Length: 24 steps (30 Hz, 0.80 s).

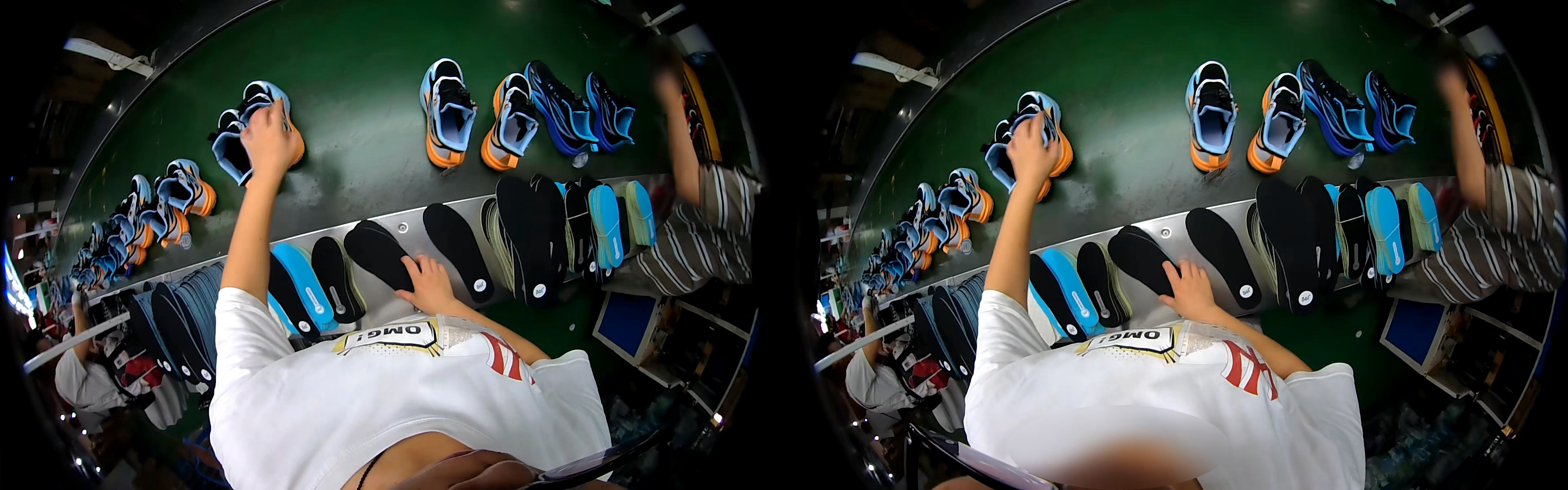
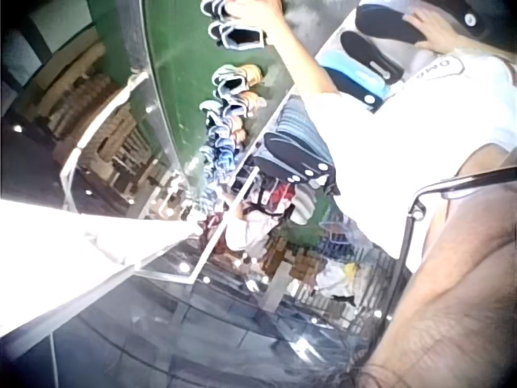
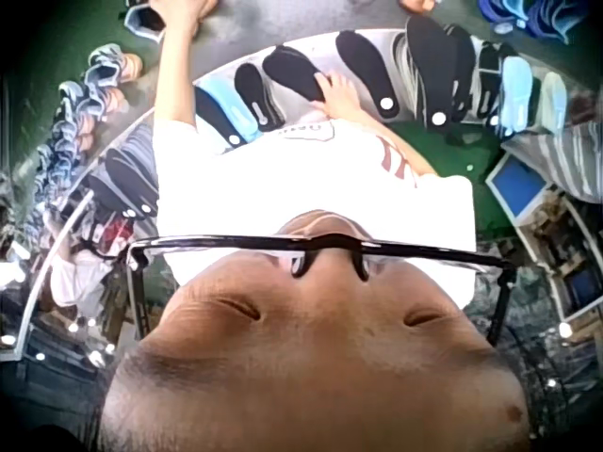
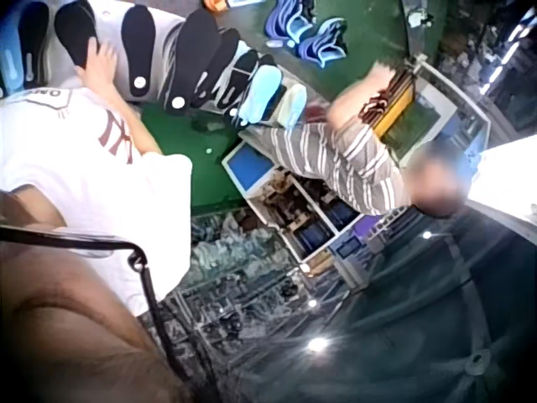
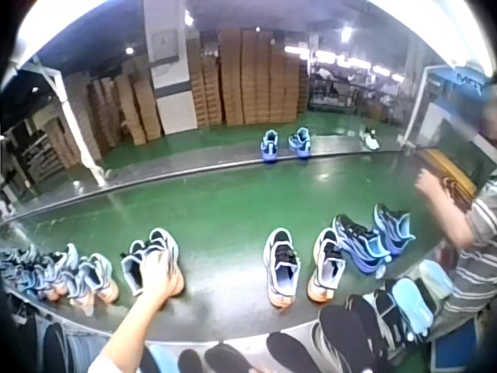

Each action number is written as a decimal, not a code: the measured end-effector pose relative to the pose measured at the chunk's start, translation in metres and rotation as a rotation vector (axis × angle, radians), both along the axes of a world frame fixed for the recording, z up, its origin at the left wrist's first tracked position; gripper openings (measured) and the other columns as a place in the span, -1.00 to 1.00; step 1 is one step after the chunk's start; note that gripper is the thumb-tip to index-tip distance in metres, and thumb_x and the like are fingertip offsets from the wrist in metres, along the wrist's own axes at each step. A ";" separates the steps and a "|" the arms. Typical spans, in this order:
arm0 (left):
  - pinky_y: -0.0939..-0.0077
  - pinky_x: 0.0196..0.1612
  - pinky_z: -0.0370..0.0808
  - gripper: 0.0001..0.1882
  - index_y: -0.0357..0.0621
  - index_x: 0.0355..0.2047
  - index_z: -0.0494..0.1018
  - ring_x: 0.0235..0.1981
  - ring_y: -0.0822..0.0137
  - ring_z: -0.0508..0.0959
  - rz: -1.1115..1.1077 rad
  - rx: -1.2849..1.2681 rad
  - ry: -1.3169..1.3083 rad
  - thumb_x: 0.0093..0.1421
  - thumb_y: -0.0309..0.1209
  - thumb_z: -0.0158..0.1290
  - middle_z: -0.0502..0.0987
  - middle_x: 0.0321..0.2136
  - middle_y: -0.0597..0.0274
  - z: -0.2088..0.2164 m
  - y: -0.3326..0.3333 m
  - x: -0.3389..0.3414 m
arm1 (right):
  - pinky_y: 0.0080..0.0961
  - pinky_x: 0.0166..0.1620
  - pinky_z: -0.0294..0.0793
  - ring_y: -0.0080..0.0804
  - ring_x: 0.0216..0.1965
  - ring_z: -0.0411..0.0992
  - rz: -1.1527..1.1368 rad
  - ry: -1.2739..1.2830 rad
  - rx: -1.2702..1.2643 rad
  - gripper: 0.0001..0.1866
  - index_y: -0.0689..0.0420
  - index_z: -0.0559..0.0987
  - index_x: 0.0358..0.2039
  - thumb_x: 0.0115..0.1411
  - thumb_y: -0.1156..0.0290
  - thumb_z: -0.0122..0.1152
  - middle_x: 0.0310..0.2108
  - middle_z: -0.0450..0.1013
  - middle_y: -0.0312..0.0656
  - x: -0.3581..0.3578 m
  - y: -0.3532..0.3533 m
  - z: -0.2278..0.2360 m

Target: The person picks up blue and black insoles from a shelf and a table, and then inserts them into blue, orange, and black sneakers.

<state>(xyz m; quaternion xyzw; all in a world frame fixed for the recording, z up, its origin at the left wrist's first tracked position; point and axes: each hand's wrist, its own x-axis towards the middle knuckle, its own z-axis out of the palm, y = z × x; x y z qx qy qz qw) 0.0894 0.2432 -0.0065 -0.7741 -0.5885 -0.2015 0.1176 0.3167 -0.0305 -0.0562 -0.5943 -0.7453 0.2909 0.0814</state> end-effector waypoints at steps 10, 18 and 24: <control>0.50 -0.14 0.28 -0.55 -0.15 -0.12 0.29 -0.16 0.13 0.37 -0.526 -0.580 -0.696 0.04 -0.14 -0.08 0.39 -0.22 0.05 -0.042 0.027 0.221 | -0.37 -0.20 0.17 -0.17 -0.24 0.18 0.024 0.119 -0.037 -0.31 0.09 0.22 -0.08 -0.26 0.16 0.23 -0.31 0.18 -0.06 0.020 0.001 -0.003; 0.63 -0.57 0.29 -0.63 -0.27 -0.35 0.41 -0.61 0.53 0.33 -0.248 -0.691 -1.032 0.08 -0.17 -0.10 0.38 -0.64 0.31 -0.053 0.060 0.217 | -0.35 -0.15 0.18 -0.13 -0.19 0.17 0.029 0.196 -0.073 -0.31 0.09 0.21 -0.06 -0.23 0.18 0.23 -0.26 0.17 -0.05 0.032 0.002 -0.002; 0.40 -0.39 0.32 -0.79 -0.07 -0.43 0.45 -0.46 0.27 0.44 -0.050 -0.235 -0.779 0.00 -0.25 -0.07 0.45 -0.51 0.18 -0.008 0.053 0.174 | -0.39 -0.11 0.24 -0.09 -0.13 0.19 -0.063 0.398 -0.111 -0.43 0.15 0.28 -0.08 -0.12 0.19 0.16 -0.15 0.18 0.01 0.052 0.003 0.009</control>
